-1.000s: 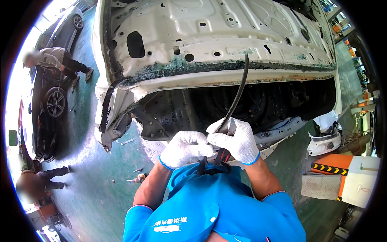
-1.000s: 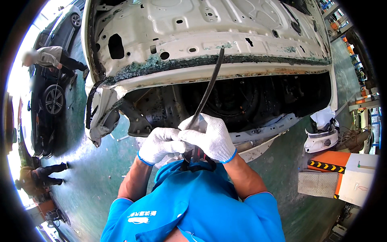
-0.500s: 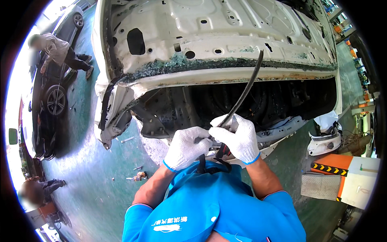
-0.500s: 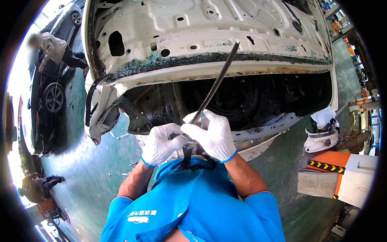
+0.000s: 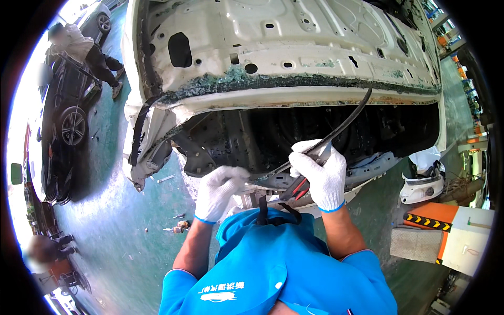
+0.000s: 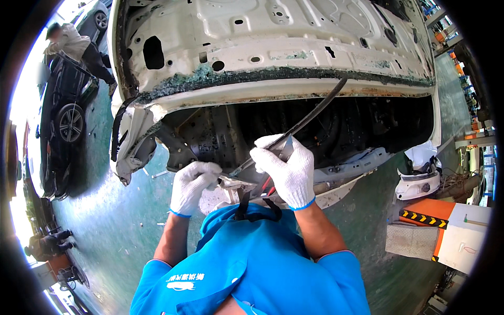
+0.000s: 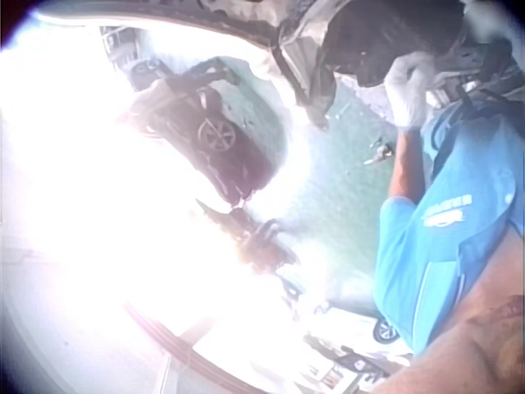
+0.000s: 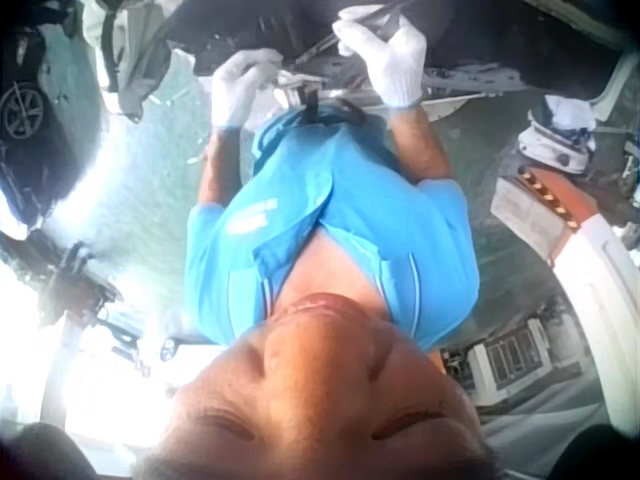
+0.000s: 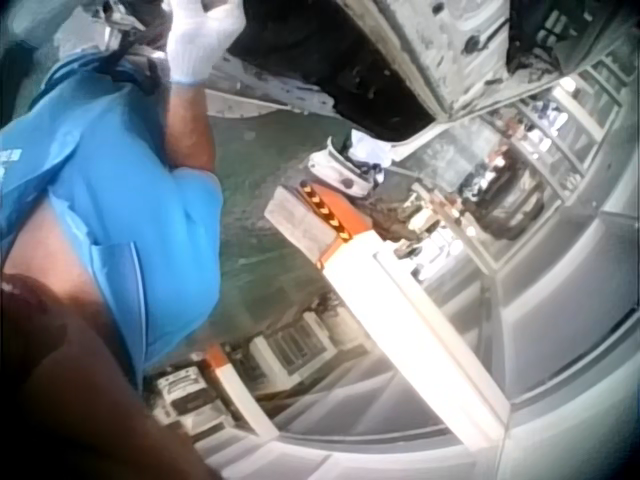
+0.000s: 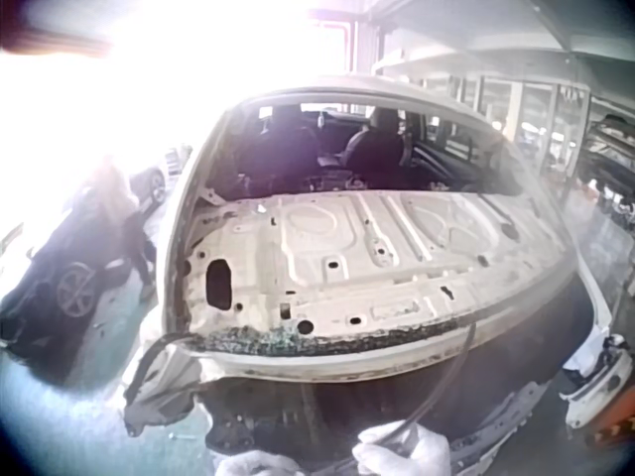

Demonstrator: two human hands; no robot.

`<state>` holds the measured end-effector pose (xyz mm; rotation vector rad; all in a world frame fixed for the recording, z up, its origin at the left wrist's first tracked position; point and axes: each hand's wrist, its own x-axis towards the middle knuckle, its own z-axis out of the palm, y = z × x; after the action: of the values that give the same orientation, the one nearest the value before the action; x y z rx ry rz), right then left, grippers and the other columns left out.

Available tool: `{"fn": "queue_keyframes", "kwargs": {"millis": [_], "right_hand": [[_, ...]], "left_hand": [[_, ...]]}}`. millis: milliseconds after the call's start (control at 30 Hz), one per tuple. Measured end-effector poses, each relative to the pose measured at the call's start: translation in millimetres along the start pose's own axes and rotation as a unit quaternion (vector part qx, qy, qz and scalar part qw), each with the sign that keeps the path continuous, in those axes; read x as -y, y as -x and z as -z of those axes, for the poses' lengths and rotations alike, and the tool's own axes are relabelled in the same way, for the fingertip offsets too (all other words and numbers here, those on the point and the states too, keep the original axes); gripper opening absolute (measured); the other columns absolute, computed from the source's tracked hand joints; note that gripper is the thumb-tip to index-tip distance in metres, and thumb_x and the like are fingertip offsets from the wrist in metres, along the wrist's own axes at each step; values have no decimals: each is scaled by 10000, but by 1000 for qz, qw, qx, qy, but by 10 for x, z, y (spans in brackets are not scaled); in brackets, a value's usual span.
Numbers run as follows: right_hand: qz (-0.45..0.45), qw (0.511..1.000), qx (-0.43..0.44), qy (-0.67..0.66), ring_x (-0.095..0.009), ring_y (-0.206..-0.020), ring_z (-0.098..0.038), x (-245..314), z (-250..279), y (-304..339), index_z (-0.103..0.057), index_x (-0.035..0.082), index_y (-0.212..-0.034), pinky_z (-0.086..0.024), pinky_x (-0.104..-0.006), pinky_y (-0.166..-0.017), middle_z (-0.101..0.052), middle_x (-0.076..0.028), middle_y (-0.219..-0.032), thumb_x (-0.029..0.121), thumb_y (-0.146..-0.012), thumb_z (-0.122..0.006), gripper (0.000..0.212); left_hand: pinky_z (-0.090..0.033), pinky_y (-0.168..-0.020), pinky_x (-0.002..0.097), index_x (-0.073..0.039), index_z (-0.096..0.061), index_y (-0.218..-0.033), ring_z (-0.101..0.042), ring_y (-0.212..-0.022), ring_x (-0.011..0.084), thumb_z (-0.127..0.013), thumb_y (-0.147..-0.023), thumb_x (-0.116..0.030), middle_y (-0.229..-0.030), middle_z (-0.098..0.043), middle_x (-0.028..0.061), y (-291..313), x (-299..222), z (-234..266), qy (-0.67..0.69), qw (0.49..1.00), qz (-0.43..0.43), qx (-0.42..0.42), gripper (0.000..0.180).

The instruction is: The person uses a utility knife to scrape and remove old sealant from the edge of a car's windshield frame. They work along the perimeter of the frame, carefully cutting away the material to clean the surface.

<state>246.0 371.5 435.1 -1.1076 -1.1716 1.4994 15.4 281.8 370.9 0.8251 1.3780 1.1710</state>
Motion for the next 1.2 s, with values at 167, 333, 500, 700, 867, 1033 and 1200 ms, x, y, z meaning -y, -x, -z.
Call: {"fn": "queue_keyframes", "kwargs": {"millis": [167,333,500,700,867,1033,1200], "right_hand": [[-8,1000,-18,0,-146,-704,-708,78,31,-11,-724,-23,-1082,-591,-283,-655,-734,-96,-846,-8,-898,-768,189],[2,1000,20,-11,-153,-723,-730,99,-70,-23,-737,-23,-1101,-591,-281,-662,-764,-118,-865,11,-901,-793,211],[0,1000,16,27,-145,-736,-733,7,-38,3,-739,-29,-1105,-593,-274,-662,-769,-118,-876,14,-894,-798,223],[-21,996,47,67,-165,-714,-710,97,-223,78,-719,-39,-1084,-590,-299,-669,-729,-103,-845,-22,-886,-758,203],[13,986,93,140,-143,-796,-750,104,-162,117,-754,-16,-1085,-600,-272,-703,-782,-97,-891,43,-872,-821,231],[-11,991,106,82,-141,-746,-733,174,-120,165,-731,-50,-1059,-596,-275,-694,-756,-115,-850,-51,-885,-760,176],[0,990,115,76,-137,-714,-717,114,-88,159,-732,-50,-1049,-579,-278,-654,-753,-112,-832,-52,-880,-764,172]], "left_hand": [[-590,-750,304,11,-699,-1277,-729,-827,192,-631,-1022,-327,-1077,-765,143,412,406,866,-19,978,177,106,429],[-588,-853,453,-93,-703,-1189,-743,-978,324,-620,-991,-426,-1164,-758,131,1109,3039,2161,-643,692,311,109,397],[-584,-790,445,-87,-782,-1044,-751,-920,347,-690,-946,-365,-1028,-757,170,532,1673,1199,-567,816,110,38,309],[-584,-760,363,-52,-766,-1173,-745,-850,284,-836,-863,-306,-992,-738,135,246,-113,61,-197,967,-160,-10,407],[-583,-777,327,-44,-795,-1057,-743,-851,202,-900,-824,-274,-940,-752,102,44,-384,-293,-195,956,-199,87,344],[-569,-720,318,-21,-809,-962,-722,-796,157,-896,-845,-231,-876,-763,84,-3,-304,-318,-56,977,-84,190,255],[-566,-717,312,-23,-820,-966,-708,-801,134,-887,-858,-184,-889,-772,65,-57,-205,-257,35,966,-12,255,205]]}}
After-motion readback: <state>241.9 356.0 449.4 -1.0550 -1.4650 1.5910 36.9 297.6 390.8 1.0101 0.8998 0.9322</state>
